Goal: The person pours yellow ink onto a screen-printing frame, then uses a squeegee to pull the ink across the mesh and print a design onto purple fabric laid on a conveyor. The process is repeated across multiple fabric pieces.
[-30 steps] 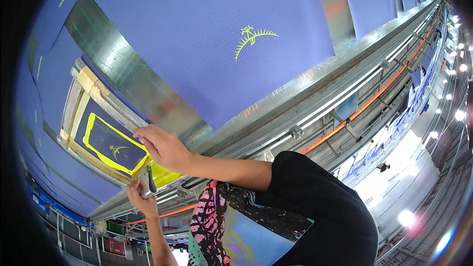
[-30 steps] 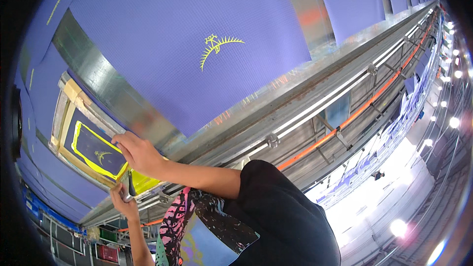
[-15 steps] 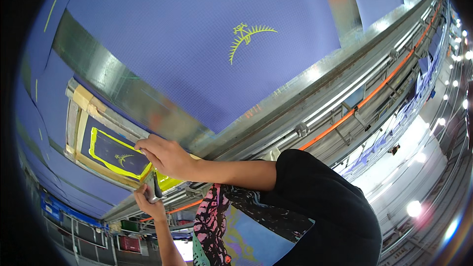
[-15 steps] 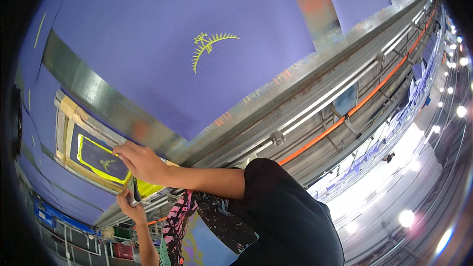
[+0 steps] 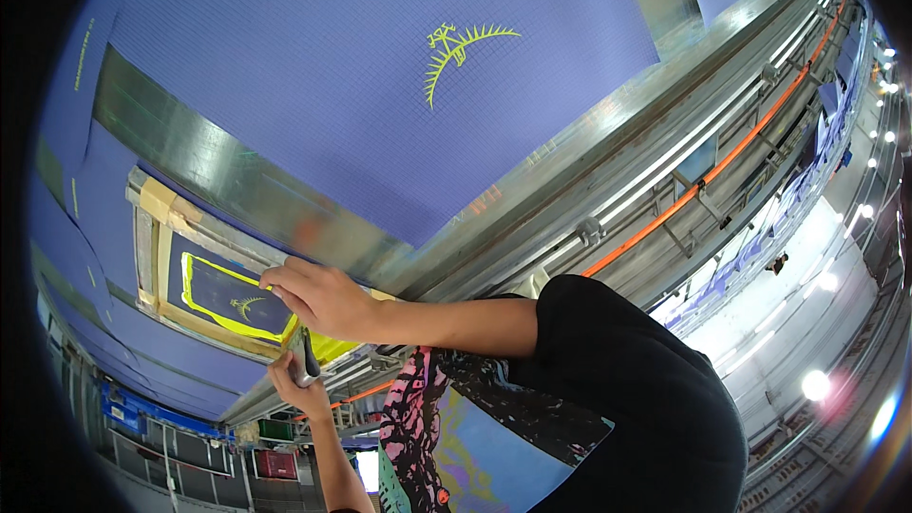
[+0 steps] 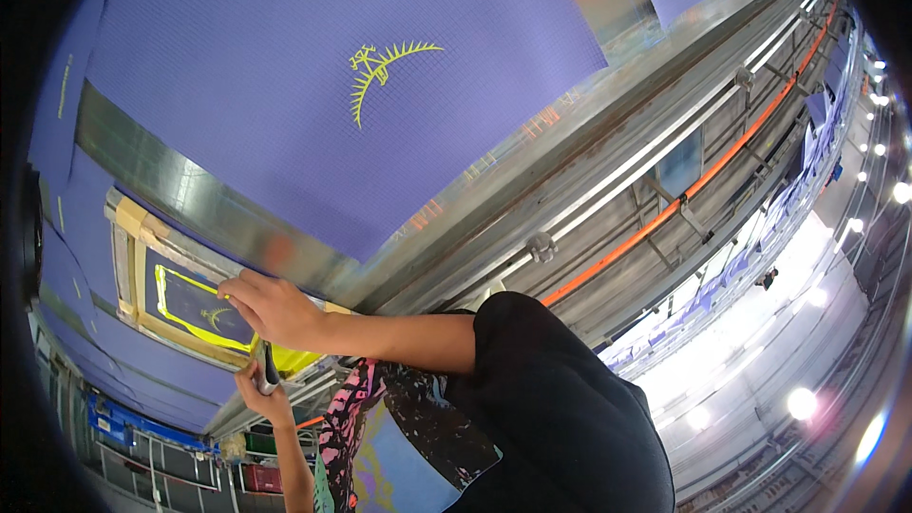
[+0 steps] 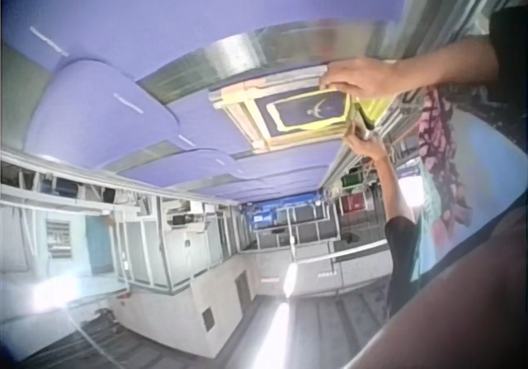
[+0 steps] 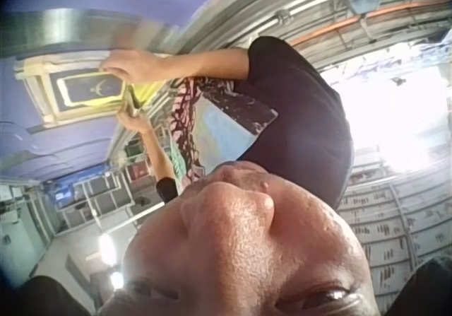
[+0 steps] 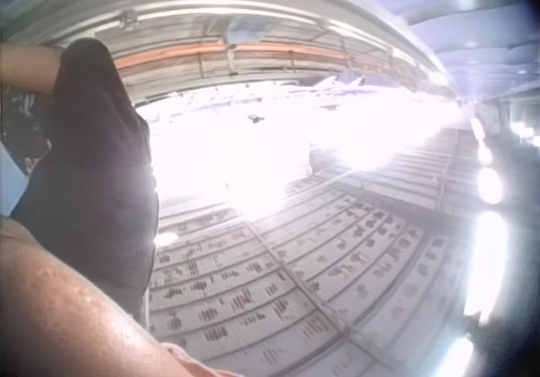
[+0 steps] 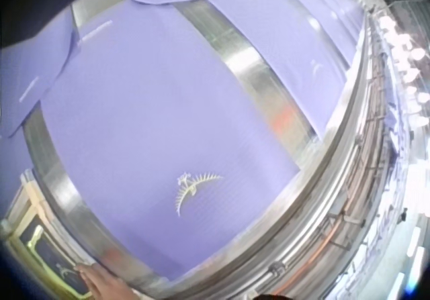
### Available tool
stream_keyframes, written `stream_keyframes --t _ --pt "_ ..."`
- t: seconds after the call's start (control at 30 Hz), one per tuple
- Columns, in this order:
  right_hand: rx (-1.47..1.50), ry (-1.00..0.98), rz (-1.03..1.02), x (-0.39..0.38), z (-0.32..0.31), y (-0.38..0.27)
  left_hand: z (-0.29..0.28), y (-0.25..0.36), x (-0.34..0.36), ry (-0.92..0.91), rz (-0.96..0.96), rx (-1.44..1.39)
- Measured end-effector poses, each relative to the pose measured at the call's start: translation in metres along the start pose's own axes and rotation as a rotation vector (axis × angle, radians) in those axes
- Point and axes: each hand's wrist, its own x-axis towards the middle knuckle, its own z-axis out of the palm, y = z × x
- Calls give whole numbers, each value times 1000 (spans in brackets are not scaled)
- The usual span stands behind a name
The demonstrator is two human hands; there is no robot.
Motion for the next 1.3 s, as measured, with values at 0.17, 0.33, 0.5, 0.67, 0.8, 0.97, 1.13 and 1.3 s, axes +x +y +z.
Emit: stream_keyframes --t 0.17,0.33,0.5,0.67,0.8,0.97,1.13,1.3 --pt "18 -16 27 0 -1 -2 -1 1 0 -6 -2 -3" --pt "7 -22 24 2 -1 -1 -3 4 5 -22 8 49" --pt "3 -12 25 2 1 -3 -4 2 7 -5 9 25" --pt "30 -20 31 -6 3 -3 0 -4 -9 37 -27 -18" --pt "-12 18 -43 -10 5 6 20 -32 -30 113 3 -126" --pt "-156 18 -12 5 9 -4 -3 -8 -12 184 71 -77" --pt "-305 -26 -15 15 29 1 8 -3 -3 292 38 -98" --pt "-437 -90 -19 21 38 22 24 -9 -6 300 366 38"
